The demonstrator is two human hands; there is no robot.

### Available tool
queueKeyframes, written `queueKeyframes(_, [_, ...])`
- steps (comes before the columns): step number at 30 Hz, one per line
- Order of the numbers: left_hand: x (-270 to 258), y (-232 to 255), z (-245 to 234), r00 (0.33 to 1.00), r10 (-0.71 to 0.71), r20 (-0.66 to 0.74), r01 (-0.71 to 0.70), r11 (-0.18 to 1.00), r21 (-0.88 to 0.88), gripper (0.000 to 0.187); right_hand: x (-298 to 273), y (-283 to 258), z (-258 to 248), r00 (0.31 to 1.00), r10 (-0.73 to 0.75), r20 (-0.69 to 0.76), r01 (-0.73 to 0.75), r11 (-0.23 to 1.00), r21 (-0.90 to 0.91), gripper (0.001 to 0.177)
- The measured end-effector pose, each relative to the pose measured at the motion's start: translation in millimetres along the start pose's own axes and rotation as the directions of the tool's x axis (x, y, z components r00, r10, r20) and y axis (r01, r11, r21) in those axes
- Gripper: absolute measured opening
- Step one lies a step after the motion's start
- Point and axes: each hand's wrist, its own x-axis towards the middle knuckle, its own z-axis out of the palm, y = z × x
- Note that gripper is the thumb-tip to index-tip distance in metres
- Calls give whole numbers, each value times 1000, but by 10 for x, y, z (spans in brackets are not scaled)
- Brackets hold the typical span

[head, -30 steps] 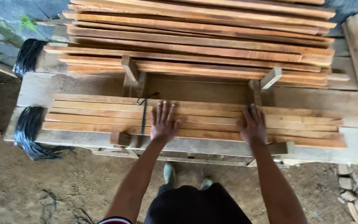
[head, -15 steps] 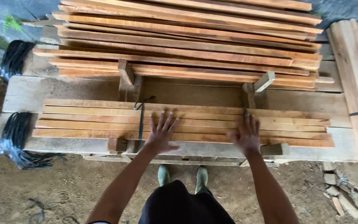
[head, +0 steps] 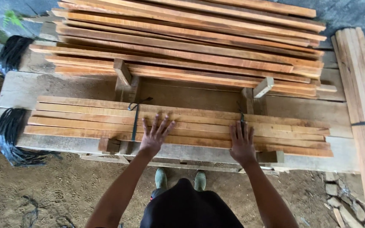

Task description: Bundling several thin pieces of wood together using plastic ties.

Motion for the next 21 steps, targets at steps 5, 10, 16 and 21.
queueKeyframes(5, [22,-29,-33,986,-3,165,9,999,-36,132,23,32,42,999,-17,-30,16,1000,-24,130])
queueKeyframes(10, [180,-110,-264,905,22,425,45,988,-147,123,147,78,-146,989,12,147,-3,998,-64,119])
queueKeyframes(16, [858,-421,-658,715,118,689,64,970,-233,103,775,246,-921,833,-13,553,-2,1000,26,94])
queueKeyframes(21, [1456,-683,-540,598,197,777,85,948,-306,93,1259,559,-1045,746,6,666,-121,985,126,100])
